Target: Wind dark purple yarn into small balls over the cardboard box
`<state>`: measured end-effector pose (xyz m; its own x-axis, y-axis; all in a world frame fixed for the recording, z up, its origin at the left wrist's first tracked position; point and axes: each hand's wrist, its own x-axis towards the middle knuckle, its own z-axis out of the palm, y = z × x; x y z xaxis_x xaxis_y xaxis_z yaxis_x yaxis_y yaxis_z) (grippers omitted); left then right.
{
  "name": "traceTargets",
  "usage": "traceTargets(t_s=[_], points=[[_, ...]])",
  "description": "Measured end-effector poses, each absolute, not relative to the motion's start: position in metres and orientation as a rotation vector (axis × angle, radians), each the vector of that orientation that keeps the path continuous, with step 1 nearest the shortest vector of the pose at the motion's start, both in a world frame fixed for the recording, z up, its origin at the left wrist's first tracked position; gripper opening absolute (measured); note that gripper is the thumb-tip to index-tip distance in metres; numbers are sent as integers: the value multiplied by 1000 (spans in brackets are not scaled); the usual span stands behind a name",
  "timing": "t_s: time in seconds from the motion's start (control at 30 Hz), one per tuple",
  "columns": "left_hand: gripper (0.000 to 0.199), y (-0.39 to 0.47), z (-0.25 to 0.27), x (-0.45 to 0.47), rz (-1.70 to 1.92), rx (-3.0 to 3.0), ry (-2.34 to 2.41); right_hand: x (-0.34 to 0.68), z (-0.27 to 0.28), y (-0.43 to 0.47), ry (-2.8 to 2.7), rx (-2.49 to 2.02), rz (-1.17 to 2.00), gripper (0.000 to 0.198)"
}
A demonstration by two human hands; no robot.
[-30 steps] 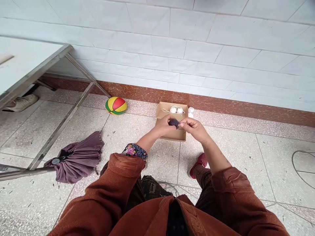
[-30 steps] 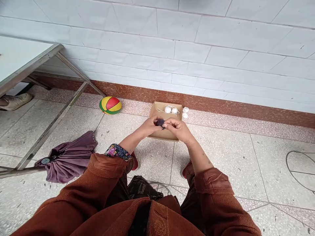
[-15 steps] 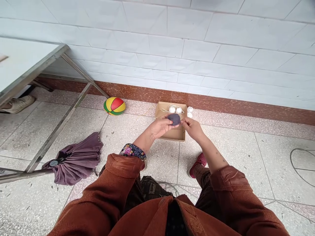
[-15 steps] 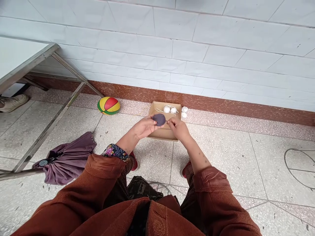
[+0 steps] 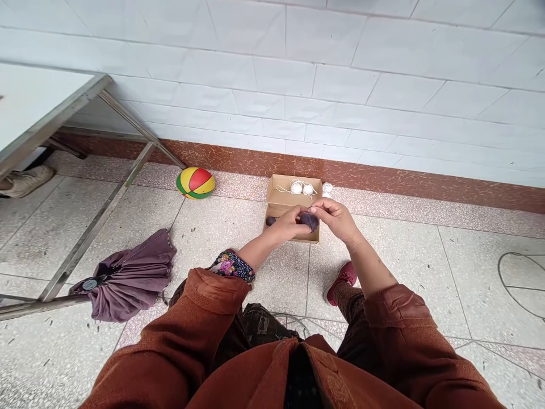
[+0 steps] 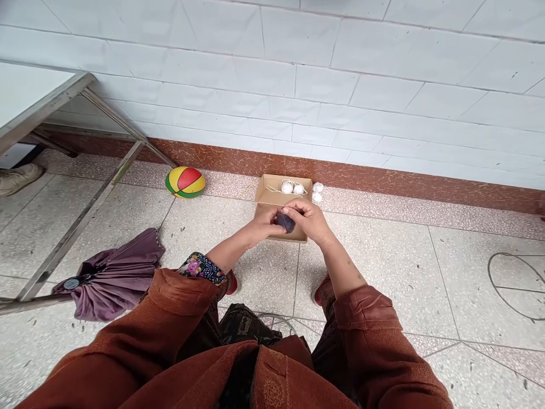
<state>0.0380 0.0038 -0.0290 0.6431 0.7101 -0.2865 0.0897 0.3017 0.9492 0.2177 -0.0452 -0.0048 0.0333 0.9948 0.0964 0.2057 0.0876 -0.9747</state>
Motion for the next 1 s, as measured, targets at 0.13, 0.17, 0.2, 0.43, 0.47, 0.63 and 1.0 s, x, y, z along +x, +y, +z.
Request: traceTargets(t_s=[0.13, 0.17, 0.2, 0.43, 0.47, 0.63, 1.0], points=[[102, -4, -24, 38, 386, 1143, 537, 225, -15, -40, -1313, -1430, 1024, 30], [104, -4, -22, 37, 387, 1094, 506, 226, -18, -39, -1310, -1465, 1039, 31], [103, -3, -21, 36, 398, 1040, 490, 228, -20, -38, -1313, -1500, 1047, 31], [40, 16, -20, 27, 586, 724, 547, 226, -32, -39, -1510, -1692, 902, 24], [36, 20, -21, 26, 620, 695, 581, 225, -32, -40, -1549, -1695, 881, 23], [30, 30, -27, 27, 730, 666, 769, 219, -21, -45, -1717, -1517, 973, 22], [61, 6, -30, 34, 452, 1209, 748, 224, -6, -45, -1521, -1345, 863, 29]])
